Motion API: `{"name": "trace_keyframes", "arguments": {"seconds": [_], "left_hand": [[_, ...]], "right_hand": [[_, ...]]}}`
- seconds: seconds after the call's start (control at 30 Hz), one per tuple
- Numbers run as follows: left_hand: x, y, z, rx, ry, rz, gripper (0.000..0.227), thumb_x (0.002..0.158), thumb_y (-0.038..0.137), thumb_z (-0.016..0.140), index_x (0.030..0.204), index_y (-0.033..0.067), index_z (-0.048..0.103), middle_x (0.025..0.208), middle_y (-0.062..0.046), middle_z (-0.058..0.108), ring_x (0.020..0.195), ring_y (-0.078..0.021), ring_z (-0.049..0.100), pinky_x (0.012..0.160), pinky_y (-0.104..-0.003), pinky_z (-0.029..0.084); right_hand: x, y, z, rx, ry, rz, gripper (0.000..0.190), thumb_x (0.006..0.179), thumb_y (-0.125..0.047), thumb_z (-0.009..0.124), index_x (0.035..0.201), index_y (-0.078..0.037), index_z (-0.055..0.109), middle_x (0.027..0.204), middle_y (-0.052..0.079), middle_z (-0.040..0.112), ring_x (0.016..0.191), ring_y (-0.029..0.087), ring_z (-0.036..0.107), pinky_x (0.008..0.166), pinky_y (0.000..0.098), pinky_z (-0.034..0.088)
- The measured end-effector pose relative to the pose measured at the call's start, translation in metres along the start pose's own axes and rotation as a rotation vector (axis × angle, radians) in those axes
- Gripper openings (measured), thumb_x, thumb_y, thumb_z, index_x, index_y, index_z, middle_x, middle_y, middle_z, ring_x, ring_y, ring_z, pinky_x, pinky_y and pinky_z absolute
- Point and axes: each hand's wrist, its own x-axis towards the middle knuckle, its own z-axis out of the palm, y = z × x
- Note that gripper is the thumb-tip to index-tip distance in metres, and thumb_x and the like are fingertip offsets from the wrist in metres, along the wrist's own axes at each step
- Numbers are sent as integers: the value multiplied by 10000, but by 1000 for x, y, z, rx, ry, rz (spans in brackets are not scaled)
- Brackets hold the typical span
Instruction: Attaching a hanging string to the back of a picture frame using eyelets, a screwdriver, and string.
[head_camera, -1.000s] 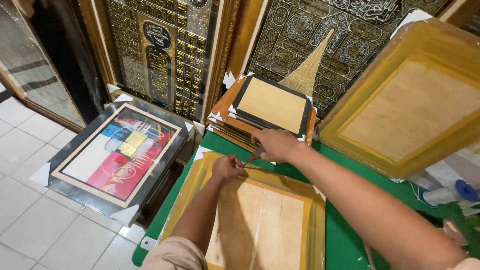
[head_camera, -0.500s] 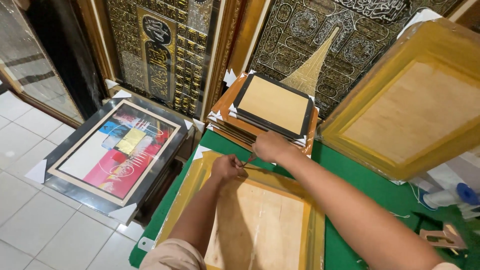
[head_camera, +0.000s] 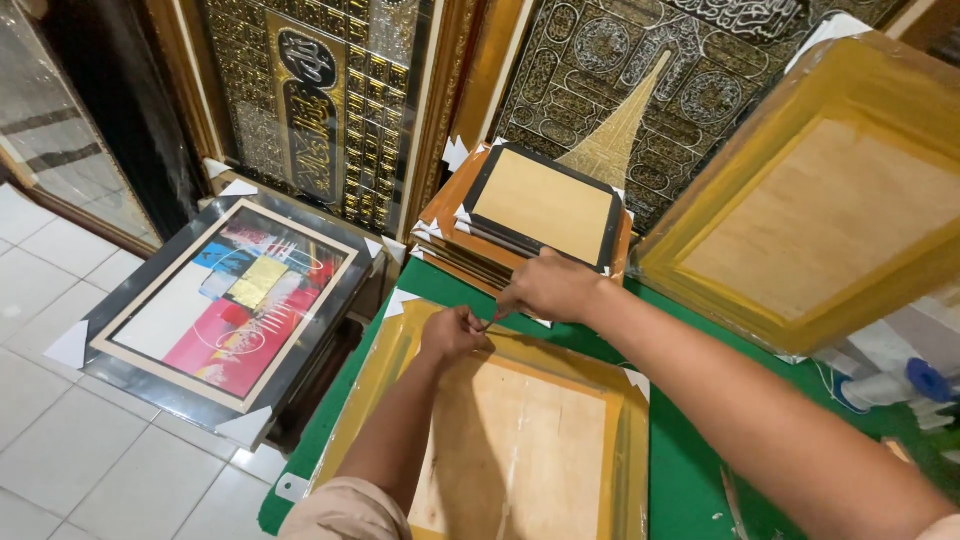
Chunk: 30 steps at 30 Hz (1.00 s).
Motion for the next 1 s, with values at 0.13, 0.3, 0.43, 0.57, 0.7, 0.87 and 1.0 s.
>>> {"name": "trace_keyframes", "arguments": {"seconds": [0.13,0.3,0.43,0.57,0.7,0.87,1.0], "left_hand": [[-3,0,2,2,-8,20,351,722,497,928,966,265,827,909,51,858,1096,-278,814,1018,-458,631],[11,-8,12,-18,17,1,328,728,499,920,960,290,820,905,82,857,1102,-237,816,1018,-413,632],[15,-16,14,-27,21,8,374,679,508,951,954,294,816,889,97,850,1090,-221,814,1022,-392,626],[5,-7,7,-40,-9,-8,355,695,516,935,970,322,825,900,111,853,1110,-206,809,1060,-383,623],[1,0,1,-17,-17,-12,326,722,495,913,975,308,830,904,107,851,1106,-214,809,1054,-397,632],[0,1,-2,-3,-21,-29,362,706,517,929,983,305,831,923,85,861,1126,-228,809,1065,-398,628],[3,0,1,-5,-5,-30,323,717,512,923,966,329,827,909,103,856,1100,-201,813,1052,-372,631]], "right_hand": [[30,12,34,338,71,102,257,1170,-318,569,1058,-217,777,838,61,768,665,234,678,632,439,639],[51,4,35,553,21,381,492,1153,-302,517,740,-147,735,592,46,669,434,167,496,438,332,517],[54,-1,27,415,-41,417,544,1149,-418,505,781,-109,760,621,104,659,487,224,584,475,413,567],[32,-3,13,53,-121,304,570,1149,-432,532,1634,-132,528,1499,231,602,1059,417,770,1073,809,506],[7,-6,-14,-40,-138,3,342,1185,-216,552,1495,-151,682,1411,187,683,1239,445,722,1219,805,444],[39,12,36,326,16,33,261,1181,-313,596,1254,-280,845,1112,61,858,878,295,816,820,489,667],[46,4,28,548,-9,338,405,1138,-291,550,873,-139,816,765,92,786,534,203,633,496,347,562]]}}
